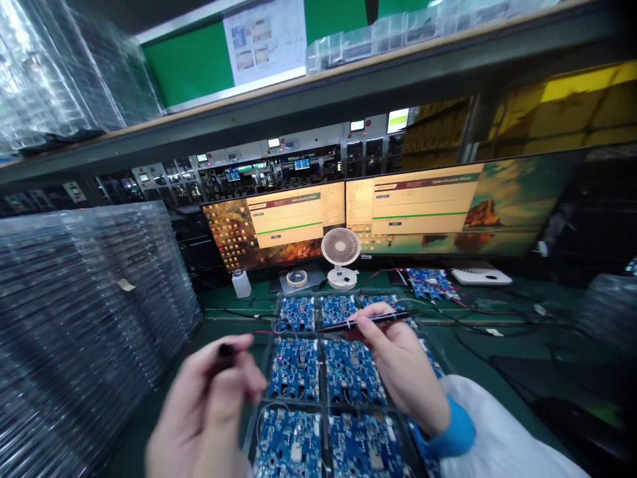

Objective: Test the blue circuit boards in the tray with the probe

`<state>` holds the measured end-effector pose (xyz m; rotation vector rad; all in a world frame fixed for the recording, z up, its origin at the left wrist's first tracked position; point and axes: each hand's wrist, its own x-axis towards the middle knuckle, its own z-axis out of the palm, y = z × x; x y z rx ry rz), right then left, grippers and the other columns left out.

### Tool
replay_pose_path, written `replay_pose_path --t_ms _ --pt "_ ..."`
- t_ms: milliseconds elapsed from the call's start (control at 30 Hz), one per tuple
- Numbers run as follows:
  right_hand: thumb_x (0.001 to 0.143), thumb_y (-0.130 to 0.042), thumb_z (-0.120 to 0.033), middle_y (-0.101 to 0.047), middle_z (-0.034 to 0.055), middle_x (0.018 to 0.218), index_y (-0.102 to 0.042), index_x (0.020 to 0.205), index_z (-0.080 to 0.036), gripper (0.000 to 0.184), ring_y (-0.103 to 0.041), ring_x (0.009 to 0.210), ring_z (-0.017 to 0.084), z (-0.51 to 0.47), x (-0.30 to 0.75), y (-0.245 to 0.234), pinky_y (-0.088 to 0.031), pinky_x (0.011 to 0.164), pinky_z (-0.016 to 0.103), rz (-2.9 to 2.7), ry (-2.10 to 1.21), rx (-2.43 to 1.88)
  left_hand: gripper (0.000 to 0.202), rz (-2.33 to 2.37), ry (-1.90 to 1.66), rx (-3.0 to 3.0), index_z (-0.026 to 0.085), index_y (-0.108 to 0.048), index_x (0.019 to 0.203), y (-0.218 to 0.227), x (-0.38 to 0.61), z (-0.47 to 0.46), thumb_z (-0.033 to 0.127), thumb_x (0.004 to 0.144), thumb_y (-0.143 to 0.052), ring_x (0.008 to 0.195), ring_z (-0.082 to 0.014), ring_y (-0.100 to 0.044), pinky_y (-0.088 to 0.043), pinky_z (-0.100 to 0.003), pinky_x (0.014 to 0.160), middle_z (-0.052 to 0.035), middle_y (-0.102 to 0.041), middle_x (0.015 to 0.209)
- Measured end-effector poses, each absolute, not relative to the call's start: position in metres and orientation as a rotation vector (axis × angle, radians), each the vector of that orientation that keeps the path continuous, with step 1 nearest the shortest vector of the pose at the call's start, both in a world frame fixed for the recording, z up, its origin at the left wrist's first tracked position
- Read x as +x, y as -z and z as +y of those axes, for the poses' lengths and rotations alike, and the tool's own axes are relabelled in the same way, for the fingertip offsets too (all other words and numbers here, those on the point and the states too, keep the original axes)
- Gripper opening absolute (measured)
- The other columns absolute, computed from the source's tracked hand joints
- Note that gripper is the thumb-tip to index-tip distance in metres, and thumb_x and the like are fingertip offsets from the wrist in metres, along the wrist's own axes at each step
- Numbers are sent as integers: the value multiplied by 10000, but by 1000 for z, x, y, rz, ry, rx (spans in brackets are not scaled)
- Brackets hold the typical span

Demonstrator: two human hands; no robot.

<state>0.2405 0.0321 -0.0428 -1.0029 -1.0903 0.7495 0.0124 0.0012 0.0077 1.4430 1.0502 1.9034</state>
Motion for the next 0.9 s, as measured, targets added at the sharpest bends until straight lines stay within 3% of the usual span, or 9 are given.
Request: replay_pose_path --t_ms 67,200,500,667,800,900 --pt "803 -698 -556 -628 8 820 -570 830 -243 339 -608 761 179 7 247 16 -531 717 309 -1031 -754 -879 286 1221 -1580 1800 225 -708 985 -20 34 4 451 821 -646 775 -187 -671 -568 -272 682 -38 -721 830" --pt "844 -713 -424 -639 -16 819 -616 825 -258 193 -607 751 127 -26 259 -11 -525 699 229 -1098 -664 -733 271 1228 -1053 2178 274 -703 1049 -24 55 12 436 875 -574 1017 -219 -672 -572 -322 853 -35 -726 1095" --pt "878 -666 -430 -638 -5 814 -626 840 -253 185 -616 750 128 -49 285 -2 -526 675 221 -1173 -584 -840 202 1032 -901 2331 280 -696 1035 -20 85 3 334 894 -562 976 -178 -680 -552 -283 872 -11 -735 1040" --pt "846 -680 -482 -619 3 743 -640 792 -244 247 -626 686 146 -78 295 5 -534 603 228 -1270 -559 -940 211 759 -641 2443 263 -689 1035 -14 111 -16 304 917 -519 850 -158 -682 -535 -228 779 -21 -734 948" --pt "895 -638 -393 -642 13 779 -650 860 -287 112 -650 739 165 -108 317 21 -555 666 260 -1311 -560 -913 276 491 -588 2397 222 -693 1061 2 131 -33 383 914 -524 816 -188 -688 -535 -241 752 -68 -735 897" --pt "923 -600 -322 -662 25 799 -647 993 -340 86 -656 733 184 -129 336 27 -559 647 294 -1449 -531 -778 411 329 -585 2170 224 -653 1177 15 140 -45 477 855 -619 923 -224 -695 -534 -287 846 -95 -736 993"
